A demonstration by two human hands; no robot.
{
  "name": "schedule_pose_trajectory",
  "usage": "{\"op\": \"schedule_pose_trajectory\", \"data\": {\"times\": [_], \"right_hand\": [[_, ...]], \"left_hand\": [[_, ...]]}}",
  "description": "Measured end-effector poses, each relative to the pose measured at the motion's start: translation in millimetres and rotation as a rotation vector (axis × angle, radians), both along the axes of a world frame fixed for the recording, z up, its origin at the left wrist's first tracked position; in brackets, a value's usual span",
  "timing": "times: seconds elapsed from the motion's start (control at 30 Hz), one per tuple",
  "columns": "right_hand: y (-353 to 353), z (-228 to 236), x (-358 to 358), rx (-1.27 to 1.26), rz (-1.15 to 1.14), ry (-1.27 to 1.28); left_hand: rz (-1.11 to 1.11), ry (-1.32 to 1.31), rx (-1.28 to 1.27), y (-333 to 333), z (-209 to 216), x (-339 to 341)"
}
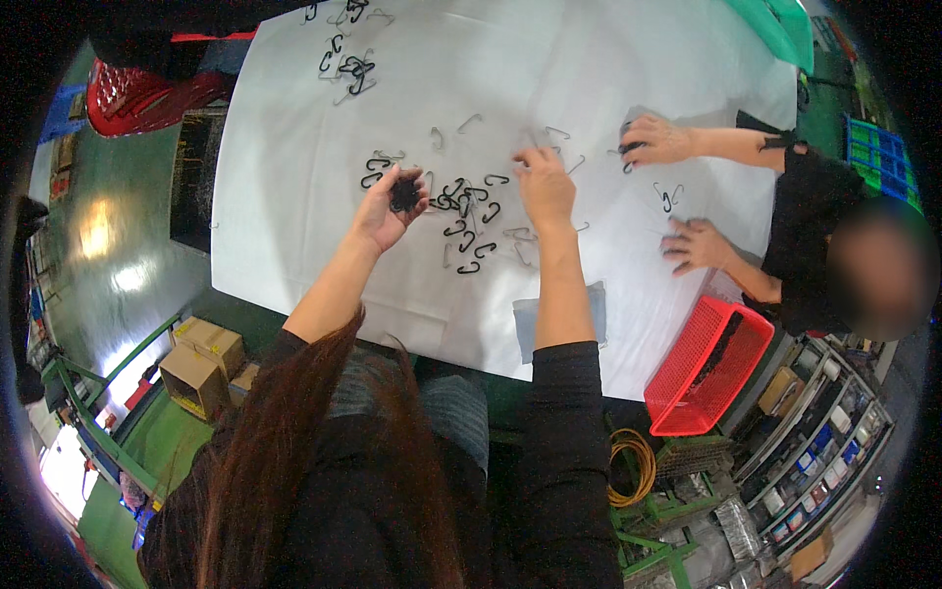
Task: The person sorts small metal clips on a white table, separating black clips from silver ones by hand. The person places the sorted black clips into a red basket while coworkers perform similar sorting nearby.
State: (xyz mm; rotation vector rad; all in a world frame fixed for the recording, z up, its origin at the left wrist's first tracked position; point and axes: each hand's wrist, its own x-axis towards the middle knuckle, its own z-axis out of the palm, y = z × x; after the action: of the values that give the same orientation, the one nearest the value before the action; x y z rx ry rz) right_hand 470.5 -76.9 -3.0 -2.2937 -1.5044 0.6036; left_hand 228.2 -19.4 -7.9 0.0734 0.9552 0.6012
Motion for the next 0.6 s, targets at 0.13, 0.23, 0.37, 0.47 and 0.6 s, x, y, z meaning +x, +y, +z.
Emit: {"op": "schedule_pose_trajectory", "data": {"times": [0.13, 0.23, 0.37, 0.47, 0.6], "right_hand": [[-4.2, 0.3, -11.0, -0.127, 0.178, -0.05], [-7.1, 3.8, -22.4, -0.142, 0.165, -0.117], [-13.8, 13.1, -47.0, -0.089, 0.226, 0.427], [-6.2, 11.9, -62.5, 0.059, 0.229, 0.296], [13.1, 1.9, -60.2, -0.051, 0.297, 0.014]], "left_hand": [[0.023, -0.028, -0.04, -14.8, -6.8, -15.3], [0.018, -0.021, -0.061, -27.3, -2.7, -16.8], [0.009, -0.029, -0.072, -36.4, 7.2, -7.1], [0.049, -0.111, -0.043, -34.8, 3.7, -3.0], [0.03, -0.064, -0.01, -26.3, -9.9, -23.4]]}}
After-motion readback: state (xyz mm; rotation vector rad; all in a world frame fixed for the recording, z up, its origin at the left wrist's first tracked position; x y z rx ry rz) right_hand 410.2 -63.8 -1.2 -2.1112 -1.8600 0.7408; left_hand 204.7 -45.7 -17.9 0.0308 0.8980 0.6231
